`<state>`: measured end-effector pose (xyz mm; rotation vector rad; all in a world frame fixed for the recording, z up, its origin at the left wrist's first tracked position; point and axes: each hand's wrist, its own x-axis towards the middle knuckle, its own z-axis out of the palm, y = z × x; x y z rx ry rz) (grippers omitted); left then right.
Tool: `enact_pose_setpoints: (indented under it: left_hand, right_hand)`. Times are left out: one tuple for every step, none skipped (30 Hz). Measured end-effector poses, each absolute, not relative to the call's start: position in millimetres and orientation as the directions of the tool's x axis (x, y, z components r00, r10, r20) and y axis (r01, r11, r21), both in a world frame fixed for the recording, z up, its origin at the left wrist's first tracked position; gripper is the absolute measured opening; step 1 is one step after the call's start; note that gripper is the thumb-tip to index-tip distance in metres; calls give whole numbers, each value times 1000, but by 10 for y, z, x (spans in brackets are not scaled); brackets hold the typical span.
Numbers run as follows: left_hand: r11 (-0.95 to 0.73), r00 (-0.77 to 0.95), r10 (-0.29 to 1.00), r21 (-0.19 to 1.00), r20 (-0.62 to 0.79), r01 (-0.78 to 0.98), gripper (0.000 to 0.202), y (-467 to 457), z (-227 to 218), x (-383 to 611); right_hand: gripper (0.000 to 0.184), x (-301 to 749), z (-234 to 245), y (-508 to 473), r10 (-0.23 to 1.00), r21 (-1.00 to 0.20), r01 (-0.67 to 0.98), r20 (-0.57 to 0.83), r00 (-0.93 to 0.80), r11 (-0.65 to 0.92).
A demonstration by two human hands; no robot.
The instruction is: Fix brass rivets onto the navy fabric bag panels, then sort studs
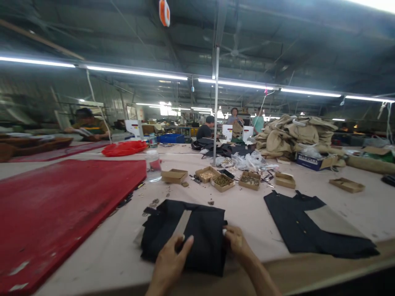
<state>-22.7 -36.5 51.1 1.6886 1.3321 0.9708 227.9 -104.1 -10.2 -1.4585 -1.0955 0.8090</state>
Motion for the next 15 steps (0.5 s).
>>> enact_pose_setpoints:
  left_hand:
    - [-222,168,972,874,164,433,53,-401,360,-243]
    - [-279,171,959,847,225,453,51,-457,227,-258]
    - [-336,174,942,818,288,467,49,-529,121,-268]
    - [-386,168,922,785,349,485,47,-611,43,-274]
    - [-416,138,903,750,407,514,46,-695,-11,-276]
    - [-419,81,887,720,454,553,46,-775,-45,-278]
    - [-387,-3,876,705,482,594,47,-846,-69,-282]
    - [-320,-107,870,716,481,621,51,-902,-90,-289]
    - [-231,-214,872,757,439,611,55,-941,-112,-300]
    - [-132,-307,885,822,349,554,59,-961,-136,-313]
    - [-33,-372,902,894,219,447,63,-963,-163,-328]
    - [50,-399,914,953,77,299,66,-950,-189,-342]
    - [106,-386,921,985,-45,138,66,-926,-210,-354]
    - [129,-360,925,992,-120,0,64,-895,-224,-362]
    - [126,-340,929,988,-149,-89,60,-860,-228,-366]
  right_hand:
    - [55,2367,-81,-1026,907,-986,166,41,419,-32]
    - [56,2454,-63,-1007,875,-984,165,28,484,-60]
    - [57,2537,-49,-985,844,-978,193,40,534,-76]
    - [58,2609,-38,-960,822,-965,249,76,564,-81]
    - [58,2665,-30,-932,817,-944,321,125,563,-76]
    - [59,2702,-25,-897,825,-919,388,165,541,-70]
    - [61,2717,-20,-857,841,-895,441,185,508,-69]
    - [64,2711,-15,-810,861,-871,486,194,470,-69]
    - [67,2686,-7,-759,881,-843,534,201,429,-68]
    - [70,2644,4,-705,896,-805,590,212,389,-65]
    - [71,2590,20,-652,907,-757,651,229,353,-62]
    - [72,2528,45,-605,915,-703,708,243,321,-62]
    - [71,2463,78,-565,922,-656,752,249,295,-63]
    - [70,2400,123,-535,928,-628,775,248,279,-65]
    - [69,2343,179,-515,933,-626,777,237,270,-66]
